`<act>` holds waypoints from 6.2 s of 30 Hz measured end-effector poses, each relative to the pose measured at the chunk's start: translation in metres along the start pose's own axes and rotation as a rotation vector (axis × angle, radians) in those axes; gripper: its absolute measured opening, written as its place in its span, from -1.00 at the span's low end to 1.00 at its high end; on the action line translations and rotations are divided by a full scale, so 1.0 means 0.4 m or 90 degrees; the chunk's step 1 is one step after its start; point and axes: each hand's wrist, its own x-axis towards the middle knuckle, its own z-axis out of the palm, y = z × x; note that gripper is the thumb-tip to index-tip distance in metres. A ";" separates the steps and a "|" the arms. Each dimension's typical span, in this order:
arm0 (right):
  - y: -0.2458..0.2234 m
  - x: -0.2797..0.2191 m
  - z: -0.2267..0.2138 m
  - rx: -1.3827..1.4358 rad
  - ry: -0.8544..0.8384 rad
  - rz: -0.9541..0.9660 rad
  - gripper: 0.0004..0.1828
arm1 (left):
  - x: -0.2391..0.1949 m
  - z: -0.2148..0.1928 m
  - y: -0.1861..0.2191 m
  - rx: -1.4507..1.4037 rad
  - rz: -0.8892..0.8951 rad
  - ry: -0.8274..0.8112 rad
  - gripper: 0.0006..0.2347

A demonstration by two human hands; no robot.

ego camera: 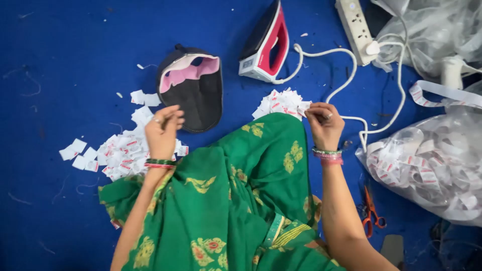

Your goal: Ironing brand labels onto the inner part of shoe uppers.

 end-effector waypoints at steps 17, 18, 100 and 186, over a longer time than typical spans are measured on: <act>-0.241 -0.063 0.498 0.053 -0.299 -0.078 -0.86 | -0.011 0.120 -0.054 -0.228 -0.111 -0.050 -0.82; -0.235 -0.036 0.523 0.001 -0.291 -0.162 -0.83 | 0.001 0.104 -0.068 -0.224 -0.114 0.017 -0.82; -0.267 0.133 0.489 -0.235 -0.263 -0.388 -0.81 | 0.051 0.111 -0.093 1.088 0.352 -0.322 -0.09; 0.062 0.025 0.717 -0.654 -0.349 -0.500 -0.26 | 0.045 0.041 -0.020 0.592 0.262 0.074 -0.71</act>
